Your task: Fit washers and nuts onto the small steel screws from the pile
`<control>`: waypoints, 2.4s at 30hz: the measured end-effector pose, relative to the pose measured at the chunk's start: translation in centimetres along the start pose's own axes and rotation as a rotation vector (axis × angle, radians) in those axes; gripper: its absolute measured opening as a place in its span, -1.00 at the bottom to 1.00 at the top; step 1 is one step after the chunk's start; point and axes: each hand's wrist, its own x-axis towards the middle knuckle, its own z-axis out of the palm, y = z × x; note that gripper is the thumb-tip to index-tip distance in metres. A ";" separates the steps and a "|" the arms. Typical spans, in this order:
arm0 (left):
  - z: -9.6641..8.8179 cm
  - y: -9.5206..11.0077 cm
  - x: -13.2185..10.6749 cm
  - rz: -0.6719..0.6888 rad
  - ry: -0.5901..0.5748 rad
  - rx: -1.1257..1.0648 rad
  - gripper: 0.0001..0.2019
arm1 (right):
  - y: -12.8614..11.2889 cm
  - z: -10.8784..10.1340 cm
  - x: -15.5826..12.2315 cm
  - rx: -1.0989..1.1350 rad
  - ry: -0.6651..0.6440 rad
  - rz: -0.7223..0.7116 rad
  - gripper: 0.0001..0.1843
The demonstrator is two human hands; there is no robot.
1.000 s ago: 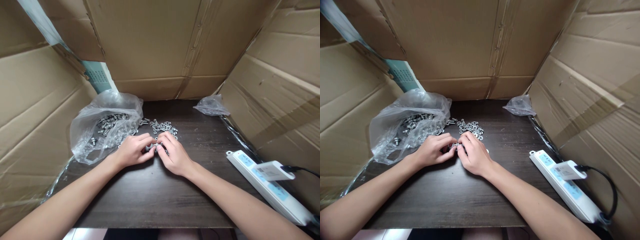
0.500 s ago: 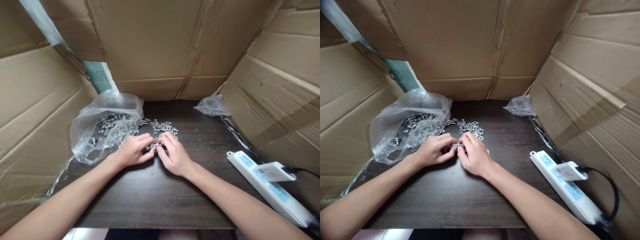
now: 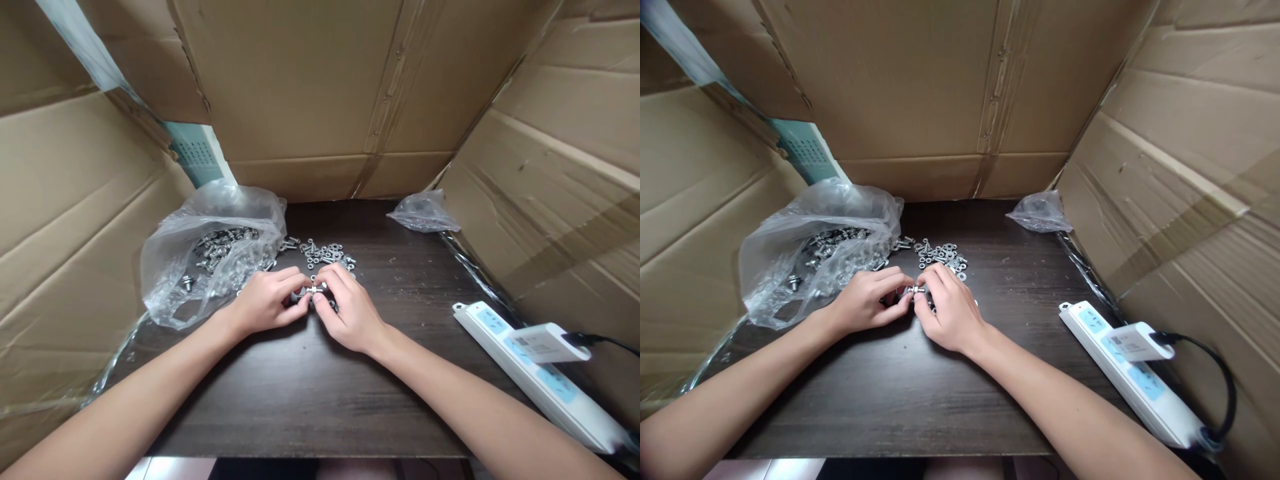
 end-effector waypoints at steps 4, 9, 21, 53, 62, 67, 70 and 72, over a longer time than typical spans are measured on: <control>0.0 0.0 0.0 -0.001 -0.003 -0.001 -0.82 | 0.0 0.0 0.0 0.003 -0.022 0.000 -0.91; 0.0 0.0 0.0 0.008 0.006 -0.003 -0.83 | 0.0 0.0 0.1 0.001 -0.057 -0.003 -0.88; -0.1 0.1 0.0 -0.004 0.003 -0.012 -0.84 | -0.2 -0.1 0.1 0.004 -0.034 0.009 -0.92; -0.2 0.2 0.1 0.007 -0.008 -0.028 -0.86 | 0.0 0.1 0.2 0.006 -0.084 -0.010 -0.79; -0.1 0.0 0.0 -0.016 -0.018 -0.049 -0.87 | -0.1 -0.1 0.0 0.036 -0.045 0.014 -0.95; -0.1 0.1 0.0 -0.010 -0.029 -0.066 -0.86 | 0.0 -0.1 0.1 0.056 -0.060 -0.003 -0.90; -0.2 0.1 0.0 0.007 -0.036 -0.060 -0.83 | 0.1 0.0 0.2 0.068 -0.065 0.011 -0.82; -0.2 0.1 0.0 0.025 -0.043 -0.035 -0.82 | 0.3 0.1 0.2 0.069 -0.060 0.012 -0.77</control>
